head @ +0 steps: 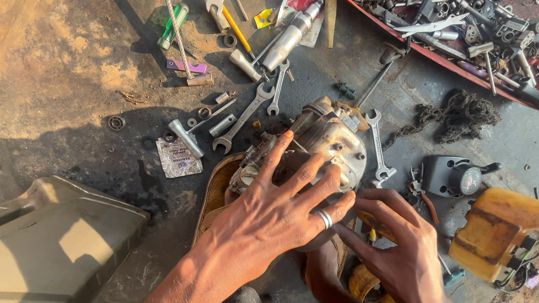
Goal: The person uses a screwdriver to remove screws from a motorcycle engine cover and then removes the cover. They then use a screwdriver to adjust a component inside the engine.
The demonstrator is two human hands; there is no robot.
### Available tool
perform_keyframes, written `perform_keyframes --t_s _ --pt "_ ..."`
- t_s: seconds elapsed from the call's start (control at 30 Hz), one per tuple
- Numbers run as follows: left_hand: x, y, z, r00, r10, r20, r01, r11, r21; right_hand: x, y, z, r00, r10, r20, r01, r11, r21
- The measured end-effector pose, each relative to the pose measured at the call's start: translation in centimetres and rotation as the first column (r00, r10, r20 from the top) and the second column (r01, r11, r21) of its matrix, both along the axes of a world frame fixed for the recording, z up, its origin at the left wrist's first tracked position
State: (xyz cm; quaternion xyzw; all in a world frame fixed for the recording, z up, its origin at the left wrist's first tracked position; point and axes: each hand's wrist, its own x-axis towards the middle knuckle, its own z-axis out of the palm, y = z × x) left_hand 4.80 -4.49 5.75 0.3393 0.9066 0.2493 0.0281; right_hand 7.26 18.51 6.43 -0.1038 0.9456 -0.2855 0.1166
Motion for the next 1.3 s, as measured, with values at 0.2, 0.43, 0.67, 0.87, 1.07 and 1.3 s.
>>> perform_keyframes --t_s 0.2,0.43,0.67,0.87,1.07,1.3 --pt "0.1 -0.1 1.4 1.000 0.009 -0.024 -0.009 1.000 0.023 -1.2 1.4 2.1 0.995 -0.040 0.094 0.046 0.997 -0.066" --pt "-1.0 1.0 3.7 0.996 0.084 0.009 -0.083 0.964 0.251 -1.4 6.4 4.4 0.970 -0.206 0.129 0.225 0.961 -0.160" --pt "-0.7 -2.6 2.1 0.972 0.218 0.084 -0.226 0.969 0.103 1.4 12.9 -3.6 0.783 -0.617 0.080 0.622 0.770 -0.144" --pt "-0.5 -5.5 -0.1 0.835 0.345 0.428 -0.415 0.907 0.077 5.6 17.3 -11.9 0.647 -0.743 0.170 0.757 0.601 -0.256" --pt "-0.3 -6.5 -2.4 0.703 0.288 0.650 -0.430 0.901 0.065 7.1 17.6 -14.9 0.590 -0.724 0.357 0.807 0.514 -0.291" --pt "-0.2 -6.4 -4.9 0.509 0.256 0.822 -0.514 0.856 0.051 7.3 16.6 -14.9 0.595 -0.693 0.407 0.799 0.563 -0.208"
